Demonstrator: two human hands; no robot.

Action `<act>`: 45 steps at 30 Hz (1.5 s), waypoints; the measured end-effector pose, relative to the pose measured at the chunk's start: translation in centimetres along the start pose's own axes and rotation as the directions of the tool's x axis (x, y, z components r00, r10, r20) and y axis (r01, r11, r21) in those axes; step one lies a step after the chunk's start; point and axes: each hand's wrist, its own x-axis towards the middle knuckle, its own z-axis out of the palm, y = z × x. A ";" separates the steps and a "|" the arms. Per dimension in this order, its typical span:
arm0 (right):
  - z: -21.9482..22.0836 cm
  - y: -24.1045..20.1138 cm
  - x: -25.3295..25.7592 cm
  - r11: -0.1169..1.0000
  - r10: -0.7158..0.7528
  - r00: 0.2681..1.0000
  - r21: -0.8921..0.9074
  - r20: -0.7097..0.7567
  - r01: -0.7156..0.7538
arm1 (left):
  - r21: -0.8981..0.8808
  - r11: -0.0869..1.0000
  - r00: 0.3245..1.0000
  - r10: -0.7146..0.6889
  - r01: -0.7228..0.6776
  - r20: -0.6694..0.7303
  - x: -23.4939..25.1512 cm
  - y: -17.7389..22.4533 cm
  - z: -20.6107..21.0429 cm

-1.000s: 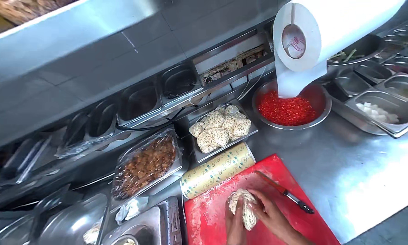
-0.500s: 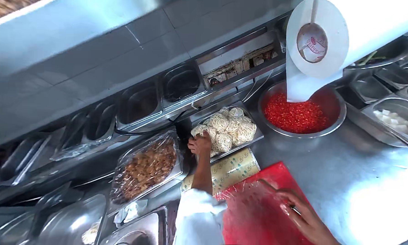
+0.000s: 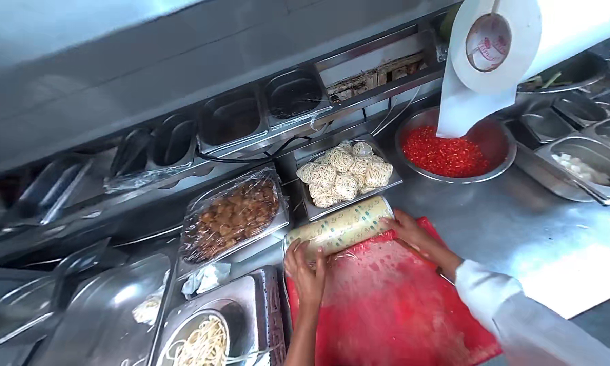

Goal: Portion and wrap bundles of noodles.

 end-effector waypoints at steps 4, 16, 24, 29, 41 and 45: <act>0.3 -0.5 2.5 0.992 0.028 0.979 0.130 -0.200 -0.001 | 0.110 0.989 0.994 0.092 -0.098 0.062 -2.7 -3.3 -1.0; -1.5 -2.3 2.0 0.992 0.125 0.967 0.048 -0.221 -0.117 | 0.226 0.967 0.975 0.070 -0.118 0.210 -0.6 -4.1 -0.2; 1.8 -1.8 -0.7 0.734 -0.483 0.867 -0.596 -0.124 0.324 | -0.133 0.991 0.973 0.061 -0.032 0.222 1.4 -1.4 -2.8; 4.3 -5.8 1.9 0.649 -0.560 0.825 -0.581 0.071 0.490 | -0.442 0.897 0.989 0.049 0.017 0.139 1.2 0.4 -3.1; 2.3 -1.9 -18.1 0.494 -0.747 0.627 -0.446 0.222 0.746 | -0.701 0.703 0.993 -0.066 0.116 0.098 -18.1 3.1 -11.5; 5.3 1.4 -26.8 0.730 -0.463 0.771 -0.307 0.437 0.611 | -0.531 0.755 0.908 -0.206 0.384 0.364 -28.4 1.3 -12.1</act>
